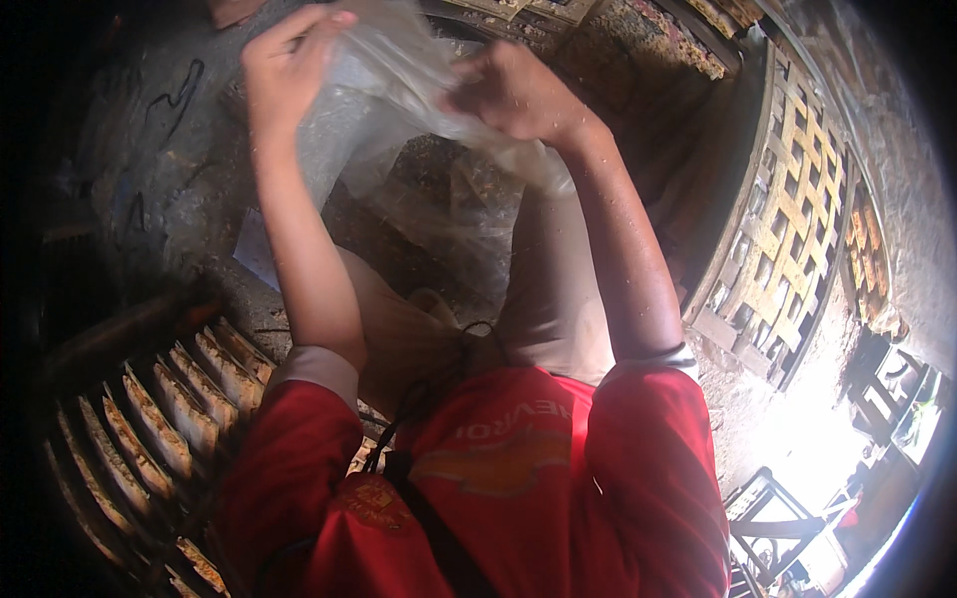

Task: The person sits on the floor and repeatedly places wooden trays into clear plastic bags, then removes them and repeats the process. The person handles multiple trays and bags, arranging them on the floor.

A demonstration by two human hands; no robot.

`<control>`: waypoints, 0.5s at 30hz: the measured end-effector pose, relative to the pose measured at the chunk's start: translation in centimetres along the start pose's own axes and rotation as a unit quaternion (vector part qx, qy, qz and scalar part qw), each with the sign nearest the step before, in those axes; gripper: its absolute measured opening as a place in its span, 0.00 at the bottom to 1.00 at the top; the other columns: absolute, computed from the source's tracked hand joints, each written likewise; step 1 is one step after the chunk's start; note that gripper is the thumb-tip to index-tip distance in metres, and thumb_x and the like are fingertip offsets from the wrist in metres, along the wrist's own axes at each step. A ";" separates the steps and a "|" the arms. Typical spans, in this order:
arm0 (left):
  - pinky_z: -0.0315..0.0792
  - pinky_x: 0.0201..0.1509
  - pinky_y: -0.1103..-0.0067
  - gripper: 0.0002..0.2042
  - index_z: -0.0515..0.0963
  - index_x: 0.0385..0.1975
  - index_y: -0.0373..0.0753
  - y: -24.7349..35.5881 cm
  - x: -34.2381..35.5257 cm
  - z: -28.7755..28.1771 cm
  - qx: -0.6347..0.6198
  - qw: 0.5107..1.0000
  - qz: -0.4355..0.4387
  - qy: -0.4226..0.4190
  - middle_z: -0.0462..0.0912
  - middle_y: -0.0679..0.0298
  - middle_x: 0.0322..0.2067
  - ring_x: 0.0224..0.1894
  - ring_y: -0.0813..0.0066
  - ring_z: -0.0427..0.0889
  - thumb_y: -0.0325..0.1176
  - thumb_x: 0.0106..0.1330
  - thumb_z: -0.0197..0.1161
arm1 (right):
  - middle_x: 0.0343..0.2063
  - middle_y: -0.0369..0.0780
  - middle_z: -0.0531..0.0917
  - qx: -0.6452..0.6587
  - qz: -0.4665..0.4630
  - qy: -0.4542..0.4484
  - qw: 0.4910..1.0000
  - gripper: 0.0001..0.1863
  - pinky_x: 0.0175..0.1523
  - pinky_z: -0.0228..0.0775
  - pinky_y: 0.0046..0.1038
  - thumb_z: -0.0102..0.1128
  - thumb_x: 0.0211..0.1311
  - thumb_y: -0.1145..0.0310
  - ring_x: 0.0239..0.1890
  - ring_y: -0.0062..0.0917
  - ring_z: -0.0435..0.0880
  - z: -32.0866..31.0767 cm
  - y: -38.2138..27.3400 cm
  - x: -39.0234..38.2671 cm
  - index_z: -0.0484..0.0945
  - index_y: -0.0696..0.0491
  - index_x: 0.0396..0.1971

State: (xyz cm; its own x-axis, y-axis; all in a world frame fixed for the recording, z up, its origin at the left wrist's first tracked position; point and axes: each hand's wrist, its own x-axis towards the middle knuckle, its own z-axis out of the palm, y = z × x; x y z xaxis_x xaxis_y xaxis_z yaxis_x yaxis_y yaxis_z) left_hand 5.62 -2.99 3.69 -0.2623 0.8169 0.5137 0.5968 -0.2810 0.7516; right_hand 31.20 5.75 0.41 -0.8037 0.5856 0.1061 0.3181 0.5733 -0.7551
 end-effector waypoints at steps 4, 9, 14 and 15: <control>0.60 0.29 0.88 0.09 0.87 0.39 0.30 -3.3 0.1 -2.8 -0.044 0.993 -0.019 0.109 0.77 0.76 0.24 0.26 0.91 0.67 0.30 0.68 0.72 | 0.25 0.50 0.85 -0.231 0.200 0.000 0.952 0.18 0.36 0.77 0.35 0.77 0.55 0.59 0.28 0.36 0.86 -0.1 6.1 -6.0 0.86 0.60 0.32; 0.61 0.29 0.87 0.13 0.88 0.39 0.31 -1.7 -0.4 -6.7 0.017 0.975 -0.066 0.210 0.77 0.76 0.23 0.26 0.89 0.68 0.36 0.67 0.74 | 0.36 0.39 0.91 0.098 0.132 -0.034 0.986 0.16 0.74 0.59 0.41 0.79 0.54 0.53 0.39 0.29 0.88 -1.0 2.6 -11.3 0.91 0.49 0.34; 0.62 0.30 0.86 0.16 0.87 0.40 0.31 -1.3 -0.2 -7.1 0.049 0.974 -0.074 0.209 0.79 0.75 0.23 0.26 0.88 0.69 0.40 0.66 0.75 | 0.59 0.42 0.83 -0.019 0.300 0.024 0.953 0.11 0.77 0.51 0.44 0.69 0.66 0.57 0.67 0.42 0.75 2.5 5.5 -12.9 0.91 0.44 0.43; 0.63 0.31 0.86 0.16 0.87 0.40 0.31 -1.7 -0.1 -6.8 0.043 0.975 -0.079 0.202 0.79 0.74 0.23 0.27 0.88 0.69 0.41 0.66 0.74 | 0.61 0.42 0.82 -0.006 0.340 0.087 0.937 0.11 0.75 0.56 0.43 0.67 0.67 0.57 0.70 0.43 0.72 2.6 6.6 -12.3 0.91 0.43 0.44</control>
State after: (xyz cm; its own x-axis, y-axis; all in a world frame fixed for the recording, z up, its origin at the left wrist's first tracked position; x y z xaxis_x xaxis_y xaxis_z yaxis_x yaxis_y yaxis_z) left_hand -0.51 -5.98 5.20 -0.6233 0.5758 0.5290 0.5820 -0.1102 0.8057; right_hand 41.89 0.83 -7.56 -0.3206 0.9012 -0.2917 0.7322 0.0403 -0.6799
